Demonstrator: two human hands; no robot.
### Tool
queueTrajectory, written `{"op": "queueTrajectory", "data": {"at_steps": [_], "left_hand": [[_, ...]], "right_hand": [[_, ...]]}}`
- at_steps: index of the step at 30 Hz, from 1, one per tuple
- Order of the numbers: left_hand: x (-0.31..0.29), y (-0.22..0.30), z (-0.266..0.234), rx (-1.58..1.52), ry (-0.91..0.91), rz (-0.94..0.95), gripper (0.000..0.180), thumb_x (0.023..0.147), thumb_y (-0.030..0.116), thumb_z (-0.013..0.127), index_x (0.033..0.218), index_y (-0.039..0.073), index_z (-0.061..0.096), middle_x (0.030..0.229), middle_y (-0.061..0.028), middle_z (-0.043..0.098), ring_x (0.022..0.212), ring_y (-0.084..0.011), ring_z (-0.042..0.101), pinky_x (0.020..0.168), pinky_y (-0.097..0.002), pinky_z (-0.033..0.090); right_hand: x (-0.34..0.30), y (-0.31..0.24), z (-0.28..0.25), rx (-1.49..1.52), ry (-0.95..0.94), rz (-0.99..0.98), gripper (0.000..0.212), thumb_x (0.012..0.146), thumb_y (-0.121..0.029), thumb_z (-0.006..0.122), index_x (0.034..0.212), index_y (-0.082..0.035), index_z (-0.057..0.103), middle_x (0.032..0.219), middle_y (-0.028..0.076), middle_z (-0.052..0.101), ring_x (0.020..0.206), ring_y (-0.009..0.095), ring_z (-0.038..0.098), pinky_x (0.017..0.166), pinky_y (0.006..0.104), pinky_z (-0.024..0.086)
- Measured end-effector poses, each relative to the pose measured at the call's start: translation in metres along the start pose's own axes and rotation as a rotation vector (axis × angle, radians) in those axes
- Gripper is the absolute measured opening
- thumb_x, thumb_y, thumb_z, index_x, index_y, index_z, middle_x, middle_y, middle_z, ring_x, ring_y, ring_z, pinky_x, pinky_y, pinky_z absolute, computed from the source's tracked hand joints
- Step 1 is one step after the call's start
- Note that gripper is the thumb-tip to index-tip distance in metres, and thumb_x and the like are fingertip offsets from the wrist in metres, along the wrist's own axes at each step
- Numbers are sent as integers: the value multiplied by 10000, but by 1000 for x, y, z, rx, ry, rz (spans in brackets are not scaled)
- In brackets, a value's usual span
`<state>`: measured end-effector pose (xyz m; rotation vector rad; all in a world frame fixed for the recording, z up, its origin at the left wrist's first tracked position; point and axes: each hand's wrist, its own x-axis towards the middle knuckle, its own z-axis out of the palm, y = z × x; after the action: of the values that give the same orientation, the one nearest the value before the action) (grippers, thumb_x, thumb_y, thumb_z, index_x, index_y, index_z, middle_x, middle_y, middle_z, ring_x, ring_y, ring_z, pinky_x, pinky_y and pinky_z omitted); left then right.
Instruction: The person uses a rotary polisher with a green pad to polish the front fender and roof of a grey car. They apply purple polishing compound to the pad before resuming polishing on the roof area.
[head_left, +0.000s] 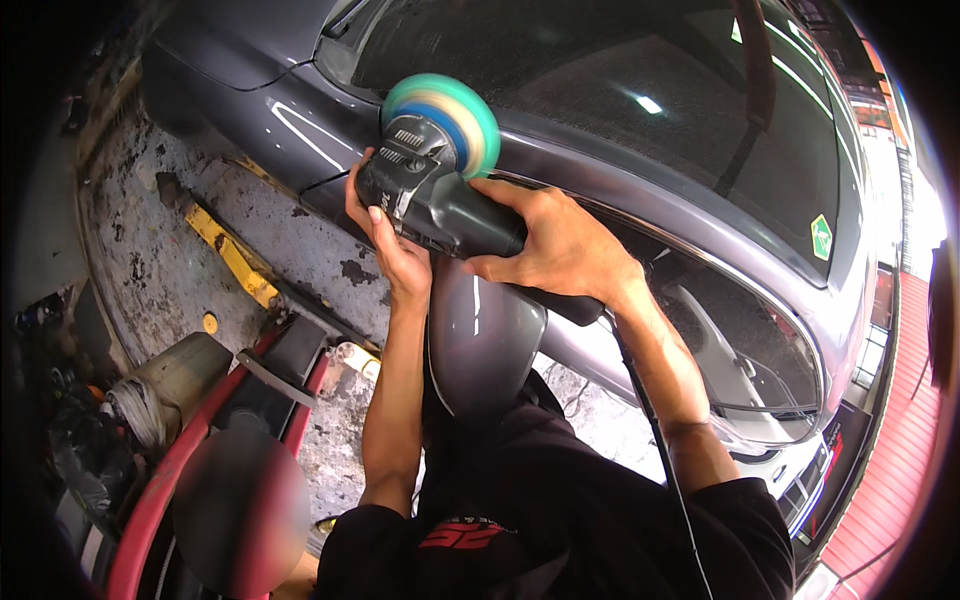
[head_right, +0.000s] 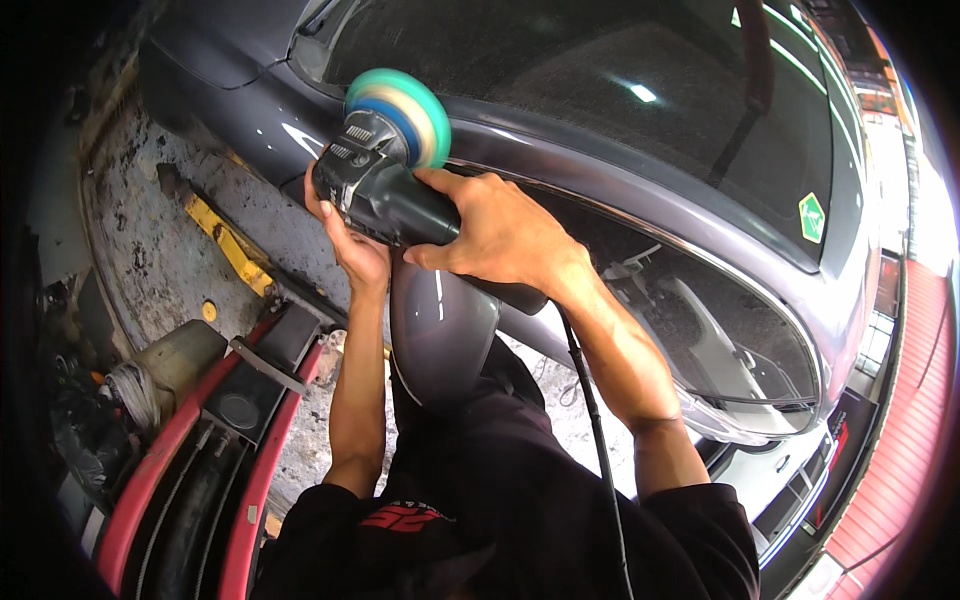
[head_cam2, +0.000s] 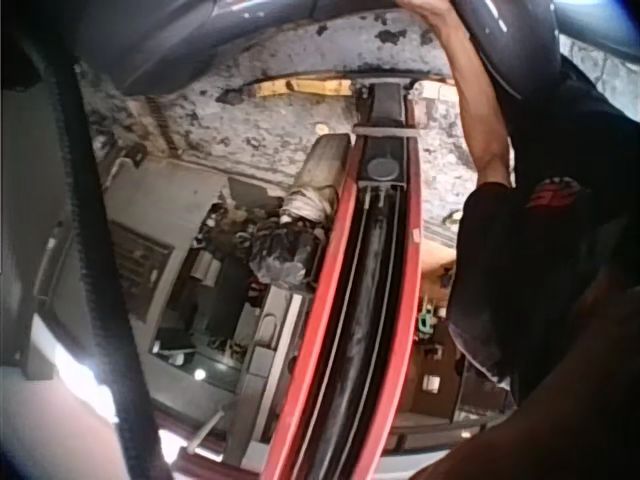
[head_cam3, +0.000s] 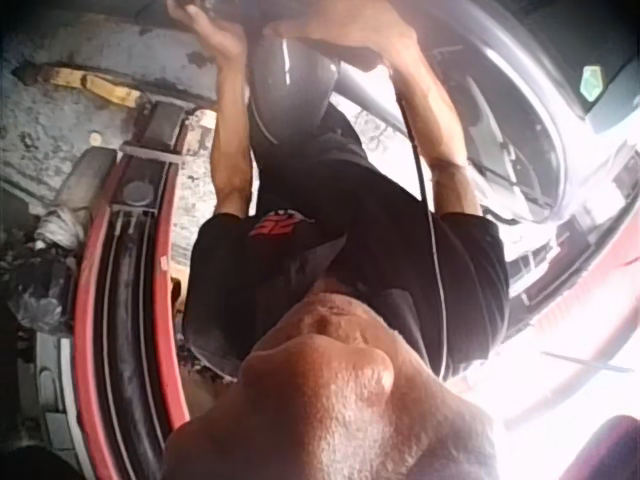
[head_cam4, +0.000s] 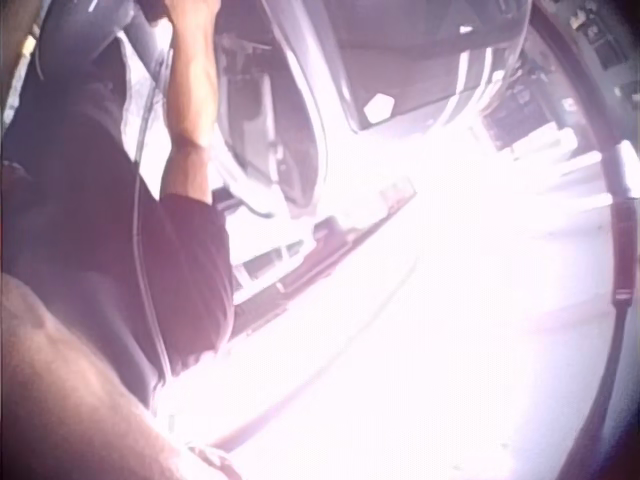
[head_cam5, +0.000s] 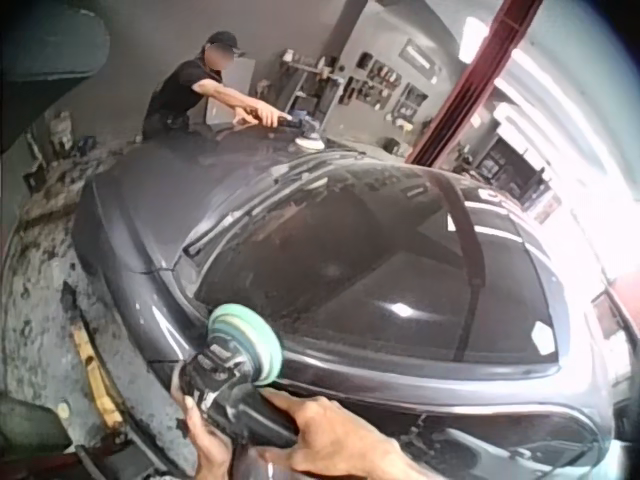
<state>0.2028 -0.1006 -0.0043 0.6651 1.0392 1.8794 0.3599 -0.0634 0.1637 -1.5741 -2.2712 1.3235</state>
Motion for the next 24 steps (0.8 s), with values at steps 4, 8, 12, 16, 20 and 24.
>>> {"op": "queueTrajectory", "data": {"at_steps": [4,8,12,16,20,24], "left_hand": [[-3,-1,3,44,-7,12,712,1162,515,286,1652,0,231,1709,-208,336,1562,-340,379,1282,-467,347],[-2,-3,3,128,-16,23,755,1160,574,274,1658,10,208,1705,-201,345,1551,-341,388,1277,-466,354],[0,0,3,177,-39,42,799,1151,631,271,1654,12,218,1692,-199,361,1539,-340,399,1270,-465,363],[-2,-2,2,161,-34,44,807,1147,640,299,1652,14,238,1687,-206,367,1545,-338,394,1276,-464,351],[-2,-2,3,130,-26,45,792,1153,622,321,1651,12,250,1691,-201,368,1557,-327,384,1288,-460,337],[-3,-8,3,135,40,17,791,1150,624,329,1652,18,253,1685,-188,381,1542,-320,404,1277,-455,353]], "right_hand": [[-5,-7,-8,28,-56,74,873,777,-306,922,1469,109,589,1209,330,757,1121,378,780,1034,412,585],[-8,1,-7,35,-34,57,872,792,-349,926,1462,102,596,1169,314,773,1096,379,786,1031,414,585],[-13,0,-8,3,-51,91,872,810,-409,907,1460,85,602,1104,298,785,1053,383,793,996,424,591],[-19,-5,-8,-7,-96,162,905,831,-495,872,1485,54,573,1061,277,793,1048,385,788,983,451,582],[-22,-4,-12,-15,-143,209,910,809,-438,860,1518,23,523,1107,287,778,1087,409,770,1000,469,572],[-26,3,-19,-46,-179,168,928,762,-310,847,1556,-6,475,1127,289,769,1078,414,767,1002,462,578]]}}
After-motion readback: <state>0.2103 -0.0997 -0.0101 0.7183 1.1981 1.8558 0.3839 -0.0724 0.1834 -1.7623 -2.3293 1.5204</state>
